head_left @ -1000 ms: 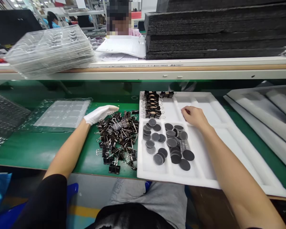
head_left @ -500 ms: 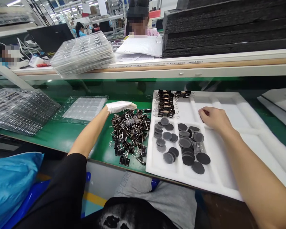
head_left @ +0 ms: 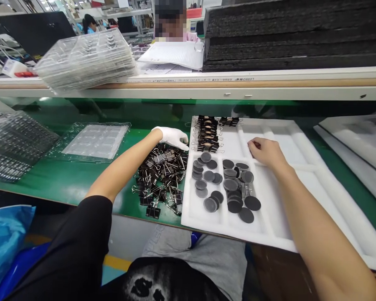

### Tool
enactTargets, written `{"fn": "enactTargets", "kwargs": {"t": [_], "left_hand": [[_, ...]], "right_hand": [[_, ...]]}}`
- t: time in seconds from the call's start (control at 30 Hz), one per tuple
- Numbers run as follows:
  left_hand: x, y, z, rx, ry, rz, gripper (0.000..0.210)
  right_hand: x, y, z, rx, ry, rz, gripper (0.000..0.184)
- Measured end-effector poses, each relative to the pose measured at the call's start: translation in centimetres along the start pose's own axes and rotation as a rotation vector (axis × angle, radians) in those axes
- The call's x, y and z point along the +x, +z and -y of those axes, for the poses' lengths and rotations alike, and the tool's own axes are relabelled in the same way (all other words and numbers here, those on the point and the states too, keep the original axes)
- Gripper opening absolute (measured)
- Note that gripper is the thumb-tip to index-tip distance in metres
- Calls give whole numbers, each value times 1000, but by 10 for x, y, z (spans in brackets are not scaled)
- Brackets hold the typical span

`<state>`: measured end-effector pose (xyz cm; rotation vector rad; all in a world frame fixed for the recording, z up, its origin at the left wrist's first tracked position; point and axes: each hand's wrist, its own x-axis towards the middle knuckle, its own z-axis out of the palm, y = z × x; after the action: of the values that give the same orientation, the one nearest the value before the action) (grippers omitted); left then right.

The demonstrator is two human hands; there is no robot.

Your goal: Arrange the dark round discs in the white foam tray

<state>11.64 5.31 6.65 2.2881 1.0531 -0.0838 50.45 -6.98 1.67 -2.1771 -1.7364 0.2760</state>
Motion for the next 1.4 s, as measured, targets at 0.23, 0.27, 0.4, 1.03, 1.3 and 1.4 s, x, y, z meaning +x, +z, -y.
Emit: {"fn": "enactTargets", "kwargs": {"t": [0.23, 0.27, 0.4, 1.03, 1.3, 1.4], "left_hand": [[-9, -4, 0, -28, 33, 43, 48], [-14, -7, -1, -66, 39, 54, 46], [-46, -28, 13, -221, 30, -121, 42], [-105, 46, 96, -770, -61, -779, 81], [-104, 45, 111, -767, -31, -809, 67], [-103, 43, 112, -765, -24, -874, 60]], "right_hand": [[0, -1, 1, 22, 24, 10, 24], [-1, -2, 2, 24, 25, 14, 24], [-2, -1, 1, 24, 22, 16, 23], [-1, 3, -2, 32, -60, -30, 27], [1, 4, -2, 26, -58, -39, 29], [1, 3, -3, 27, -65, -37, 28]]}}
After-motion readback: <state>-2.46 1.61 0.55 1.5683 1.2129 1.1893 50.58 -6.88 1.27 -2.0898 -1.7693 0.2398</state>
